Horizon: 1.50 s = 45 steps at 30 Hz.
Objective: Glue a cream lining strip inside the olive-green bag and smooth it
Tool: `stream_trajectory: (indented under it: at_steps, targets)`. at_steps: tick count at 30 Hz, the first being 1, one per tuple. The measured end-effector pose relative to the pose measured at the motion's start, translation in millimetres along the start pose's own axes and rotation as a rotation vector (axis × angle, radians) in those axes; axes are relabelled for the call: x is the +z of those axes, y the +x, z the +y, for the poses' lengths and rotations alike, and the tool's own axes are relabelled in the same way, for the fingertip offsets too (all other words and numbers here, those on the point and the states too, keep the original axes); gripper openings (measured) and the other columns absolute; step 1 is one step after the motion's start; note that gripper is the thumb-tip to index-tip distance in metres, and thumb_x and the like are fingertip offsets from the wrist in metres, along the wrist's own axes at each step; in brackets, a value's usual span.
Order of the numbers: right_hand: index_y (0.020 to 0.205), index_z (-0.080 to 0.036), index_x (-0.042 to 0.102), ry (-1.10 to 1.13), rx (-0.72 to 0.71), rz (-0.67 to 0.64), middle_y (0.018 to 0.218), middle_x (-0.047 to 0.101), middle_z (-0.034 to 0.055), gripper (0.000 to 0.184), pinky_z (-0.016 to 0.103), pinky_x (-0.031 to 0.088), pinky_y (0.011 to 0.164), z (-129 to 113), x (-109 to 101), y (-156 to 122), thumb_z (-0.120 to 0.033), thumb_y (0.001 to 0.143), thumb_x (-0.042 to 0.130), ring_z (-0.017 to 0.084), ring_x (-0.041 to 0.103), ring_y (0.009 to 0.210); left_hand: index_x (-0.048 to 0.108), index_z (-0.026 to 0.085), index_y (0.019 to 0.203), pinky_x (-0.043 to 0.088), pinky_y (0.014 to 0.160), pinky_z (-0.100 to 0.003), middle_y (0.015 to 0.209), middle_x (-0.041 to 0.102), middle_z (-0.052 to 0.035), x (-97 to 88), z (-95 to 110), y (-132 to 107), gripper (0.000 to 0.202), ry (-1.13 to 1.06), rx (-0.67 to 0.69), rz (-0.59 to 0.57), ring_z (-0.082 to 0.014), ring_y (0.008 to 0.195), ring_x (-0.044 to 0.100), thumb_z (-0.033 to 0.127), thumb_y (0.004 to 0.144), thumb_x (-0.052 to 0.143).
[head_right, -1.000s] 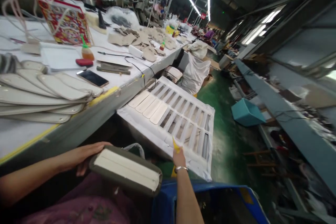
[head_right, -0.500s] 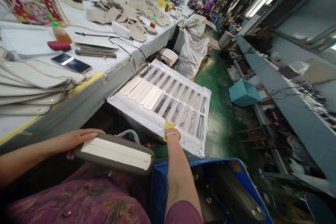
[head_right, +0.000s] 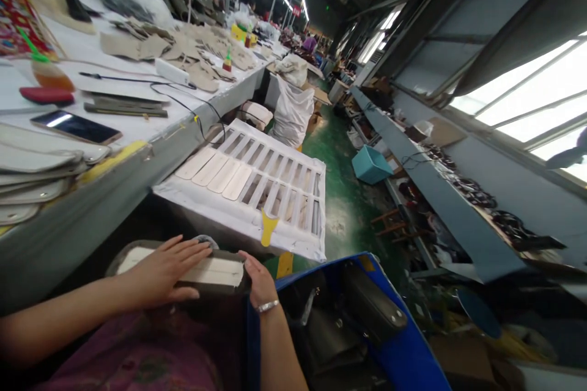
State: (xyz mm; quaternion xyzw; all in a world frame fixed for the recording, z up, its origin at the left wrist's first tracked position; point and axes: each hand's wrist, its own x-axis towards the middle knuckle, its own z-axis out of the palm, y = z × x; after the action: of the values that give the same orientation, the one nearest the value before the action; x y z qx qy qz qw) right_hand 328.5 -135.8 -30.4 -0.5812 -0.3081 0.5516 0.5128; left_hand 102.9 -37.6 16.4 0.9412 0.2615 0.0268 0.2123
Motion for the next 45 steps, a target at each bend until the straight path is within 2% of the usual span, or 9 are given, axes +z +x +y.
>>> stream_trajectory:
  at_steps: [8, 17, 22, 26, 32, 38, 40, 42, 45]
  targets:
    - [0.1, -0.015, 0.067, 0.361, 0.116, 0.006, 0.093, 0.067, 0.0069, 0.04, 0.032, 0.045, 0.082, -8.2, 1.7, 0.7, -0.03, 0.063, 0.067, 0.019, 0.06, 0.087, 0.046, 0.019, 0.131, 0.024, 0.101, -0.044, 0.13, 0.051, -0.0114, 18.6, 12.5, 37.1, 0.063, -0.061, 0.038, 0.066, -0.0292, 0.115, 0.047, 0.059, 0.081, 0.046]
    - [0.089, -0.014, 0.067, 0.25, 0.198, 0.073, 0.075, 0.065, 0.0024, 0.035, 0.022, 0.042, 0.057, -16.9, 8.4, 12.3, -0.02, 0.058, 0.052, 0.014, 0.055, 0.065, 0.047, 0.018, 0.13, 0.024, 0.097, -0.041, 0.127, 0.053, -0.0113, 16.9, 13.3, 39.9, 0.066, -0.024, 0.023, 0.039, -0.0288, 0.112, 0.048, 0.063, 0.082, 0.041]
    - [0.093, -0.015, 0.065, 0.251, 0.147, 0.195, 0.074, 0.065, 0.001, 0.039, 0.022, 0.04, 0.053, -8.1, 21.7, 14.6, -0.021, 0.06, 0.046, 0.013, 0.051, 0.059, 0.048, 0.018, 0.129, 0.028, 0.096, -0.039, 0.127, 0.054, -0.0094, 15.1, 17.8, 41.0, 0.061, 0.074, 0.039, 0.083, -0.0255, 0.111, 0.049, 0.059, 0.084, 0.042]
    - [0.096, -0.016, 0.065, 0.297, 0.119, 0.193, 0.088, 0.067, 0.0029, 0.04, 0.025, 0.045, 0.065, -10.7, 17.0, 1.3, -0.023, 0.06, 0.051, 0.016, 0.057, 0.076, 0.048, 0.018, 0.127, 0.029, 0.097, -0.037, 0.126, 0.055, -0.0083, 13.7, 18.5, 35.9, 0.058, 0.102, 0.046, 0.092, -0.0233, 0.112, 0.05, 0.058, 0.086, 0.039]
    - [0.101, -0.014, 0.063, 0.336, 0.186, 0.146, 0.097, 0.065, 0.0088, 0.05, 0.032, 0.048, 0.075, -14.2, 9.1, -5.3, -0.051, 0.067, 0.058, 0.022, 0.06, 0.09, 0.04, 0.016, 0.133, 0.019, 0.106, -0.04, 0.136, 0.045, -0.01, 8.5, 11.9, 24.2, 0.065, 0.071, 0.037, -0.017, -0.0231, 0.124, 0.041, 0.058, 0.084, 0.041]
    - [0.101, -0.017, 0.064, 0.125, 0.105, 0.08, 0.101, 0.065, 0.0068, 0.051, 0.038, 0.045, 0.088, -5.3, 17.3, 0.1, -0.054, 0.066, 0.063, 0.023, 0.058, 0.096, 0.03, 0.013, 0.139, 0.015, 0.106, -0.051, 0.143, 0.032, -0.0177, 8.7, 21.3, 18.0, 0.096, 0.09, 0.013, -0.04, -0.0345, 0.128, 0.031, 0.072, 0.067, 0.05]
    - [0.099, -0.022, 0.066, -0.183, -0.012, 0.101, 0.107, 0.063, 0.0056, 0.044, 0.036, 0.043, 0.093, -6.9, 18.7, 4.4, -0.056, 0.074, 0.055, 0.022, 0.056, 0.103, 0.027, 0.01, 0.141, 0.016, 0.104, -0.054, 0.144, 0.028, -0.0196, 12.7, 30.0, 17.4, 0.099, 0.079, 0.066, 0.002, -0.0383, 0.127, 0.032, 0.074, 0.068, 0.047]
    - [0.098, -0.028, 0.066, -0.7, -0.168, 0.205, 0.103, 0.064, 0.0049, 0.035, 0.035, 0.047, 0.087, -13.0, 23.9, 23.5, -0.053, 0.083, 0.047, 0.02, 0.058, 0.099, 0.023, 0.009, 0.142, 0.02, 0.103, -0.054, 0.144, 0.029, -0.0192, 17.4, 30.3, 23.4, 0.091, 0.097, 0.099, 0.052, -0.0387, 0.125, 0.035, 0.066, 0.075, 0.046]
    - [0.107, -0.031, 0.059, -0.838, -0.357, 0.163, 0.114, 0.057, 0.0062, 0.028, 0.032, 0.049, 0.082, -31.1, 48.2, 63.6, -0.047, 0.087, 0.048, 0.017, 0.054, 0.103, 0.033, 0.02, 0.138, 0.032, 0.099, -0.044, 0.136, 0.046, -0.0106, 9.9, 9.3, 29.7, 0.048, 0.145, 0.163, 0.057, -0.0275, 0.116, 0.049, 0.035, 0.092, 0.033]
